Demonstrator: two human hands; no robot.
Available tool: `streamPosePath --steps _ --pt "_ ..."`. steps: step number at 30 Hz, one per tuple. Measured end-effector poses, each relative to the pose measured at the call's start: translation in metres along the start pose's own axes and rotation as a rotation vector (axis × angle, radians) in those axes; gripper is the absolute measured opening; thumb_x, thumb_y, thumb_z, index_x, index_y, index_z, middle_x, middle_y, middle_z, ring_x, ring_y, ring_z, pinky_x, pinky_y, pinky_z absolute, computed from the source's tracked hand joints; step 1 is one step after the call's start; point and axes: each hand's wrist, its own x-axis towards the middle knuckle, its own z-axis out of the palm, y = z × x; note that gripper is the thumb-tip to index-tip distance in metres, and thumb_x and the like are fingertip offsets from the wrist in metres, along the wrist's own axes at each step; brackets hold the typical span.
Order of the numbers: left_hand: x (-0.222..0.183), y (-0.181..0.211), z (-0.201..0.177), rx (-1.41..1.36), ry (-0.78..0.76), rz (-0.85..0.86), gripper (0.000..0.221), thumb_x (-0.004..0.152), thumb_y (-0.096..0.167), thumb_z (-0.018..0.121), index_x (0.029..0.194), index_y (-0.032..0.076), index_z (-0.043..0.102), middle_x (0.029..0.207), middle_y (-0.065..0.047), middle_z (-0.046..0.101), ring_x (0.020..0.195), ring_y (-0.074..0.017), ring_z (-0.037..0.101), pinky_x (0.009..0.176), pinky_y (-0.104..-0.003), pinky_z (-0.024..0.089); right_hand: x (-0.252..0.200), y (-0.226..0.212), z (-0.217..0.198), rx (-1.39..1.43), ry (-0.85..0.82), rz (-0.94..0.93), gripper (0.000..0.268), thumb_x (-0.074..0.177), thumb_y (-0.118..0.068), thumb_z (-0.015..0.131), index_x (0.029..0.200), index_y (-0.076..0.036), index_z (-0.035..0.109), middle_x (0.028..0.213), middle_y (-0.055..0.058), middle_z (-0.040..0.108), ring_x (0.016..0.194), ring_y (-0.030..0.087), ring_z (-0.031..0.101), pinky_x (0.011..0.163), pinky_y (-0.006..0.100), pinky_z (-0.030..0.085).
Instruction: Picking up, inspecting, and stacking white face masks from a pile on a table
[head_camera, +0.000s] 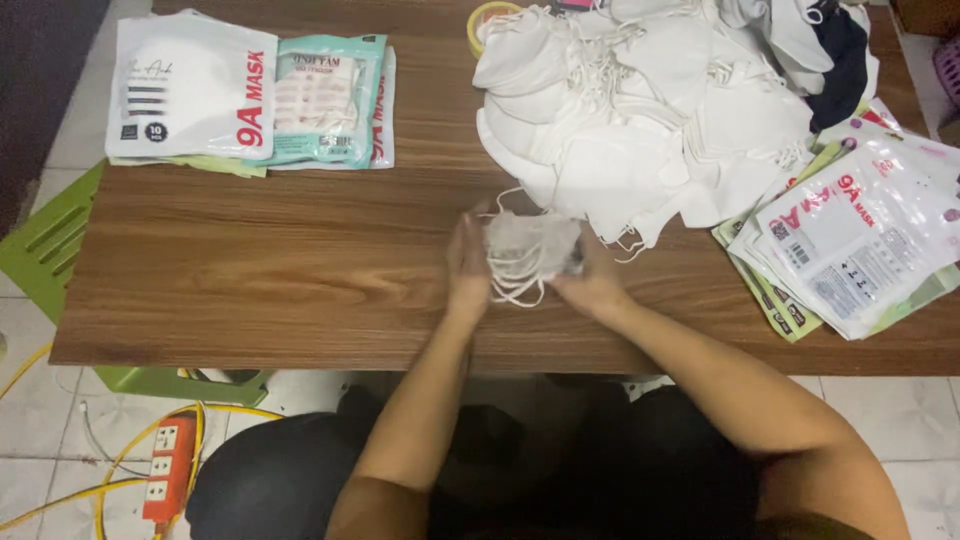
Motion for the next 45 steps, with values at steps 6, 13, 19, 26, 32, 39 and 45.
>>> streamPosePath --steps 6,13,19,26,32,39,45 --pt "0.013 0.012 0.014 0.068 -0.008 0.134 0.038 0.111 0.024 0.042 0.131 0.003 0.066 0.126 -0.021 0.068 0.127 -0.0322 0.060 0.115 -0.048 0.041 0.013 -0.011 -0.008 0.087 -0.022 -0.113 0.065 0.068 -0.006 0.086 0.123 -0.001 0.052 0.112 0.024 0.064 0.113 0.036 0.061 0.096 0.054 0.052" --pt "0.014 0.002 0.003 0.048 -0.017 -0.047 0.059 0.110 0.041 0.033 0.137 -0.003 0.061 0.140 -0.031 0.058 0.139 -0.0407 0.048 0.121 -0.052 0.029 0.016 -0.053 0.001 0.214 -0.021 0.576 0.056 0.092 -0.016 0.069 0.141 0.003 0.050 0.129 0.019 0.064 0.129 0.029 0.057 0.120 0.046 0.036" --pt "0.022 -0.021 -0.002 0.132 -0.178 0.040 0.057 0.111 0.040 0.031 0.143 -0.001 0.053 0.144 -0.031 0.052 0.141 -0.0450 0.044 0.121 -0.055 0.029 0.018 -0.018 0.004 -0.037 -0.183 0.187 0.089 0.065 -0.021 0.097 0.141 -0.002 0.054 0.131 0.025 0.065 0.122 0.040 0.063 0.102 0.048 0.055" --pt "0.023 0.012 -0.004 -0.112 -0.063 -0.206 0.085 0.102 0.068 0.031 0.156 0.003 0.035 0.155 -0.030 0.039 0.147 -0.0434 0.037 0.121 -0.055 0.029 0.042 -0.082 -0.020 -0.234 -0.076 0.640 0.056 0.091 -0.024 0.068 0.140 -0.003 0.053 0.130 0.023 0.063 0.125 0.039 0.060 0.108 0.047 0.048" --pt "0.020 0.021 -0.006 -0.452 -0.322 -0.601 0.092 0.090 0.072 0.049 0.145 -0.002 0.048 0.119 -0.025 0.068 0.106 -0.0370 0.071 0.092 -0.050 0.059 0.047 0.016 -0.046 -0.697 0.012 -0.431 0.034 0.098 -0.034 0.065 0.129 -0.020 0.070 0.130 0.009 0.067 0.131 0.033 0.057 0.115 0.054 0.035" --pt "0.031 -0.011 -0.019 -0.126 -0.164 -0.246 0.041 0.091 0.008 0.078 0.128 0.002 0.061 0.105 -0.017 0.072 0.092 -0.0265 0.074 0.077 -0.039 0.064 0.057 -0.050 -0.054 -1.231 -0.200 -0.293 0.061 0.093 -0.013 0.064 0.152 -0.017 0.050 0.152 0.010 0.053 0.147 0.029 0.039 0.126 0.045 0.021" --pt "0.027 -0.011 -0.024 0.138 -0.466 -0.022 0.054 0.089 0.006 0.077 0.140 0.003 0.059 0.117 -0.022 0.068 0.110 -0.0311 0.062 0.100 -0.048 0.052 0.029 -0.091 -0.071 -0.193 -0.087 -0.114 0.072 0.081 -0.012 0.085 0.146 -0.007 0.054 0.133 0.020 0.064 0.128 0.041 0.059 0.107 0.057 0.049"
